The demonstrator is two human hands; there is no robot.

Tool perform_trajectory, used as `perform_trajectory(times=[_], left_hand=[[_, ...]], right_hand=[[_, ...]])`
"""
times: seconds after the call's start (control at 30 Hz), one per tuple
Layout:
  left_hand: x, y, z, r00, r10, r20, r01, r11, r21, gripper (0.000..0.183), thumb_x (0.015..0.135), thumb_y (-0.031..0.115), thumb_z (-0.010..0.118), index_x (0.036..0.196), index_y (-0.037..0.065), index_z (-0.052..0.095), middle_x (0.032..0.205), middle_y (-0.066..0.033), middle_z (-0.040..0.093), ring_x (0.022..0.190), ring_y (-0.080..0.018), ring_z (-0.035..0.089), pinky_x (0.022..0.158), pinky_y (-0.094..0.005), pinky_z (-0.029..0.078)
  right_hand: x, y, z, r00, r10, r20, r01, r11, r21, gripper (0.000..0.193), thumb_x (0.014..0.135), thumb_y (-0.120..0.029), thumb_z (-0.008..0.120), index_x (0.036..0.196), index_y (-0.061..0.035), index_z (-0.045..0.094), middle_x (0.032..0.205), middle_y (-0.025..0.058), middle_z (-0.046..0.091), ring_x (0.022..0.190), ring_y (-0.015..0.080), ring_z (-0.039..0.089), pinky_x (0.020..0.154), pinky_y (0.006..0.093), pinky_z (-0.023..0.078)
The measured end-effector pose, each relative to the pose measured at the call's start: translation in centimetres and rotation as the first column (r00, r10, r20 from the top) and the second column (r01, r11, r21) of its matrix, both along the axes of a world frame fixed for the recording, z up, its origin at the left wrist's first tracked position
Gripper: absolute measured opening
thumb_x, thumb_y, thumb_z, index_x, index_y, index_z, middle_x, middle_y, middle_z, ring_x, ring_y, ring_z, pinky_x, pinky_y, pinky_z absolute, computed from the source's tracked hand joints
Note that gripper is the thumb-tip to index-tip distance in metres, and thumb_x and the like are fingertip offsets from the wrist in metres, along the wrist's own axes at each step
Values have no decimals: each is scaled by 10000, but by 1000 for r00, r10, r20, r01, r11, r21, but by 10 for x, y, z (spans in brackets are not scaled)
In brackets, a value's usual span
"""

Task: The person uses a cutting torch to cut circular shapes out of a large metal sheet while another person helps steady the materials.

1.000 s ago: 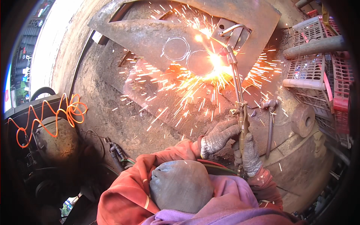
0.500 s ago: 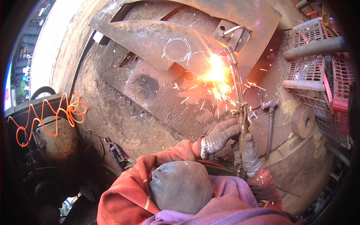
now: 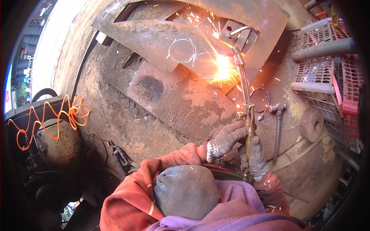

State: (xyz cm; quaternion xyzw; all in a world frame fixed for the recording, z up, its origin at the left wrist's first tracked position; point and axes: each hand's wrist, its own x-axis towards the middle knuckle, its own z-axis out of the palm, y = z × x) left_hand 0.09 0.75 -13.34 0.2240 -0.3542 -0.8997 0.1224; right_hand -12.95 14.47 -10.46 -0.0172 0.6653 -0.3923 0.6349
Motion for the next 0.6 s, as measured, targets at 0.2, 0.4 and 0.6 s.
perform_trajectory(times=[0.2, 0.4, 0.6], left_hand=[[0, -1, 1, 1000, -11, 10, 11, 1000, -20, 349, 1003, 207, 501, 1295, 27, 563, 1173, -90, 604, 1017, -158, 593, 873, -314, 498], [0, -2, 1, 1000, -6, -5, 6, 1000, -10, 352, 1000, 214, 519, 1292, 22, 561, 1197, -83, 602, 1029, -153, 593, 883, -320, 498], [2, 3, -16, 998, 50, -45, -65, 907, -416, 344, 1010, 256, 528, 1269, 35, 578, 1162, -37, 621, 1001, -121, 587, 883, -300, 488]], right_hand=[[-2, 6, -17, 1000, 9, -24, -11, 998, -66, 626, 986, -591, 406, 1354, -89, 482, 944, 2, 566, 763, 82, 524, 625, 240, 460], [3, 2, -21, 997, -54, -46, 48, 992, -119, 636, 983, -601, 410, 1354, -89, 482, 954, 7, 565, 787, 93, 531, 653, 249, 471], [-1, -1, 2, 998, -9, 65, 4, 997, 71, 658, 933, -698, 399, 1200, -112, 533, 790, -22, 537, 585, 82, 508, 479, 228, 430]])
